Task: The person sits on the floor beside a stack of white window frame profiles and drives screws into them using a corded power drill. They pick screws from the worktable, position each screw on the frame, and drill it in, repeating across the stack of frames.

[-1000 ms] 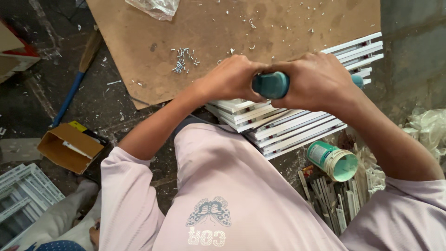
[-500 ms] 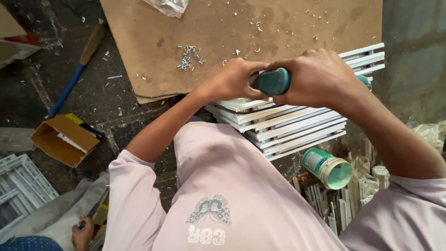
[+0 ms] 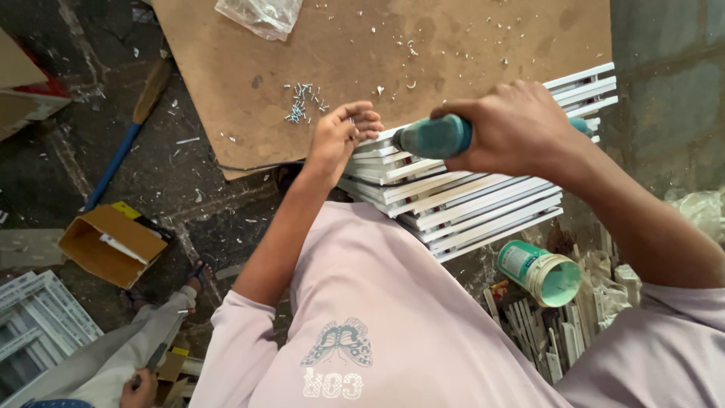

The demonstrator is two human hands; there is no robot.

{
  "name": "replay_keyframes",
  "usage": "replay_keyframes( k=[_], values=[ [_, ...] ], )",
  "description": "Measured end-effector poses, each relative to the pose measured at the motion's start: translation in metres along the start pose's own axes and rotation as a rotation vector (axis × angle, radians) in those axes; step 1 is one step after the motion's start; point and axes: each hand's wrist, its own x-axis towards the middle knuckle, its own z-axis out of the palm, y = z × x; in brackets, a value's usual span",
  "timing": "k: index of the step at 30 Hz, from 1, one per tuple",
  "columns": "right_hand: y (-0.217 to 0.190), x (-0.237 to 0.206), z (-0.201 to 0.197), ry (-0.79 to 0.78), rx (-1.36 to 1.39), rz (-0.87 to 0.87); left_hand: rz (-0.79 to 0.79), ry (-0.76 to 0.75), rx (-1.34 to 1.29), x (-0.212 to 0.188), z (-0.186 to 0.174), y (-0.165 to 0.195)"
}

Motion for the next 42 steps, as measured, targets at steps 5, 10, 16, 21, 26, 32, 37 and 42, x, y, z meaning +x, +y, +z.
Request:
replay_keyframes(
  k=[5, 10, 16, 21, 26, 32, 37, 42],
  values=[
    [0.023, -0.037, 0.006, 0.252, 0.209, -0.099, 0.019, -0.03, 0.068, -0.01, 0.001, -0.001],
    [0.052, -0.083, 0.034, 0.453, 0.552, -0.086, 0.029, 0.026, 0.145, -0.013, 0.012, 0.005],
    [0.033, -0.107, 0.104, 0.651, 1.009, 0.07, 0.043, 0.07, -0.045, -0.013, 0.018, 0.005],
    [0.026, -0.112, 0.143, 0.731, 1.244, 0.183, -0.025, 0.005, 0.075, -0.009, 0.026, 0.005],
    [0.026, -0.118, 0.161, 0.783, 1.367, 0.193, -0.055, 0.04, 0.138, -0.006, 0.037, 0.0],
    [0.021, -0.117, 0.171, 0.785, 1.435, 0.202, -0.034, -0.027, 0.027, -0.001, 0.036, -0.008],
    [0.016, -0.115, 0.173, 0.79, 1.48, 0.193, -0.003, -0.088, 0.138, 0.0, 0.034, -0.013],
    [0.014, -0.12, 0.175, 0.8, 1.434, 0.232, -0.011, -0.105, 0.222, -0.001, 0.033, -0.016]
  ],
)
